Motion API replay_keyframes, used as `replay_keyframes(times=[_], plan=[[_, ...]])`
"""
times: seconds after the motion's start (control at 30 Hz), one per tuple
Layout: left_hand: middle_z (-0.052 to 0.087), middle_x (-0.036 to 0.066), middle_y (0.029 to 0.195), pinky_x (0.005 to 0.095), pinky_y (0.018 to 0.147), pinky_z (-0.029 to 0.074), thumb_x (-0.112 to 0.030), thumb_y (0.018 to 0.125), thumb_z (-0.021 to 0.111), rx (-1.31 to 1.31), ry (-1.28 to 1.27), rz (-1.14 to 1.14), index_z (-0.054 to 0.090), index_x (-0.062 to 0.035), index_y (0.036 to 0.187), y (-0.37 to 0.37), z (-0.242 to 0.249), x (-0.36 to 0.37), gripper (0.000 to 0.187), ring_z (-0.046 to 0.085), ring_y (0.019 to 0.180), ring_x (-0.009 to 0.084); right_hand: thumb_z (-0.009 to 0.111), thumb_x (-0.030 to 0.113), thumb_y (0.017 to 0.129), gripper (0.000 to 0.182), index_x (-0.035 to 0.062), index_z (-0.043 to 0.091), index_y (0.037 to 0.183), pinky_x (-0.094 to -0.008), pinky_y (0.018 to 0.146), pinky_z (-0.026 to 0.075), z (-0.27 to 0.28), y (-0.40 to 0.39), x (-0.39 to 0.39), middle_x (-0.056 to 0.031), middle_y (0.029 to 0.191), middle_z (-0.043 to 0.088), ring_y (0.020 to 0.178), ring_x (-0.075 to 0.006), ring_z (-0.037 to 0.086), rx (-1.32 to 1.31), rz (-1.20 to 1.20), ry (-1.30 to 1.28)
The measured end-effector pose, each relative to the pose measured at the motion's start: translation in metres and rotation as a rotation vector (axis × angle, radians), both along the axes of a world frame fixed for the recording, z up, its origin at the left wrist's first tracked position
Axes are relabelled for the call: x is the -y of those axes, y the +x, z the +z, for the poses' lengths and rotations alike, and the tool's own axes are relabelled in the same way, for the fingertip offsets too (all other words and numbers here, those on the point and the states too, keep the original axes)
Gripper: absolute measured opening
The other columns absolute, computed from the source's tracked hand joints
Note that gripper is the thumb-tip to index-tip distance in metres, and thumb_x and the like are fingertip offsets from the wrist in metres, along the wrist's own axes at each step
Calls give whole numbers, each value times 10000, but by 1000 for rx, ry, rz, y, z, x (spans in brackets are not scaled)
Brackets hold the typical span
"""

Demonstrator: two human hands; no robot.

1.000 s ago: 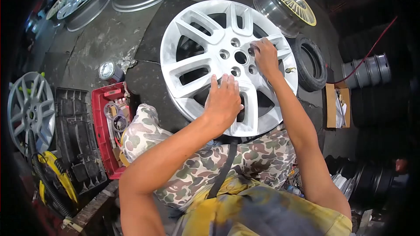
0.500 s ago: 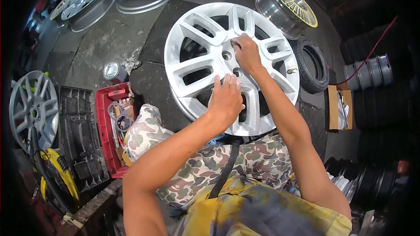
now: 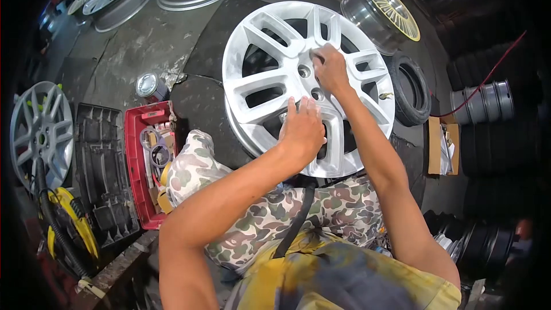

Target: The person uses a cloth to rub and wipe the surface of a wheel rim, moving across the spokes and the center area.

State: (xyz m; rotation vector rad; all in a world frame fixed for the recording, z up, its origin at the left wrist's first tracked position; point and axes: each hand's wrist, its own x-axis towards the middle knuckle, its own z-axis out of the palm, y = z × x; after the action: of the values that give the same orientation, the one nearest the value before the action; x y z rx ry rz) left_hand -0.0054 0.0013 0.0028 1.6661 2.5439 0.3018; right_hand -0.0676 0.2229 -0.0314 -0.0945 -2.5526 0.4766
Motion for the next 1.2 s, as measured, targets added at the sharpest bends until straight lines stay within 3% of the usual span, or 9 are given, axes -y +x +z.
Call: replay_keyframes(times=[0.17, 0.3, 0.4, 0.53, 0.67, 0.73, 0.8, 1.0, 1.2], plan=[[464, 255, 1517, 593, 1184, 276, -442, 939, 651, 17, -7, -2, 493, 75, 1434, -1, 1, 0, 733, 392, 1452, 380, 650, 56, 832, 221, 40, 721, 1041, -461, 839, 511, 23, 20, -11, -180, 997, 609, 942, -381, 628, 274, 81, 132], [443, 247, 1539, 592, 1186, 271, -450, 946, 637, 56, -39, -19, 493, 52, 1448, -4, 3, 5, 724, 366, 1470, 382, 633, 81, 844, 183, 18, 750, 970, -480, 850, 518, 52, 19, -8, -182, 923, 634, 925, -399, 653, 374, 125, 162], [427, 238, 1554, 592, 1187, 271, -451, 943, 641, -5, -64, 55, 491, 44, 1455, -6, 5, 10, 728, 354, 1476, 388, 641, 80, 836, 154, 6, 742, 925, -461, 812, 518, 63, 36, -12, -172, 871, 649, 885, -400, 651, 714, 136, 261], [407, 236, 1567, 600, 1169, 295, -451, 930, 661, -58, -16, 204, 474, 46, 1470, -20, 5, 13, 756, 389, 1445, 393, 688, 58, 861, 150, 5, 746, 989, -363, 711, 504, 50, 103, -27, -141, 859, 679, 743, -282, 644, 331, 60, -51], [509, 248, 1469, 480, 946, 541, -428, 912, 703, 224, -197, 259, 667, 36, 1219, -53, 32, 17, 558, 665, 1115, 383, 701, 45, 910, 136, -2, 750, 1028, -283, 709, 492, 30, 169, -48, -70, 868, 693, 750, -126, 622, 79, -228, -247], [735, 232, 1024, 463, 825, 578, -390, 897, 729, 238, -151, 273, 757, 1, 923, -58, 41, 25, 393, 720, 937, 391, 700, 54, 917, 145, -1, 746, 1043, -277, 717, 492, 30, 191, -45, -69, 865, 690, 754, -126, 616, 83, -298, -318], [743, 219, 907, 468, 817, 576, -383, 904, 722, 162, -149, 265, 759, 6, 905, -64, 30, 32, 391, 725, 897, 396, 688, 64, 916, 161, 12, 753, 1054, -320, 748, 507, 25, 209, -46, -126, 869, 683, 777, -218, 658, -43, -393, -310], [735, 240, 924, 470, 819, 572, -367, 920, 703, 92, -194, 271, 754, 20, 903, -61, 28, 24, 391, 721, 898, 394, 684, 53, 927, 173, 36, 756, 1083, -332, 693, 484, 33, 243, -38, -117, 859, 645, 741, -228, 626, -70, -437, -247], [708, 260, 1066, 481, 895, 542, -321, 980, 629, 127, -93, 177, 696, 67, 1065, -48, 39, 1, 404, 678, 989, 454, 699, -9, 888, 211, 46, 765, 1081, -323, 690, 486, 26, 277, -40, -99, 832, 624, 739, -222, 626, -123, -429, -207]])
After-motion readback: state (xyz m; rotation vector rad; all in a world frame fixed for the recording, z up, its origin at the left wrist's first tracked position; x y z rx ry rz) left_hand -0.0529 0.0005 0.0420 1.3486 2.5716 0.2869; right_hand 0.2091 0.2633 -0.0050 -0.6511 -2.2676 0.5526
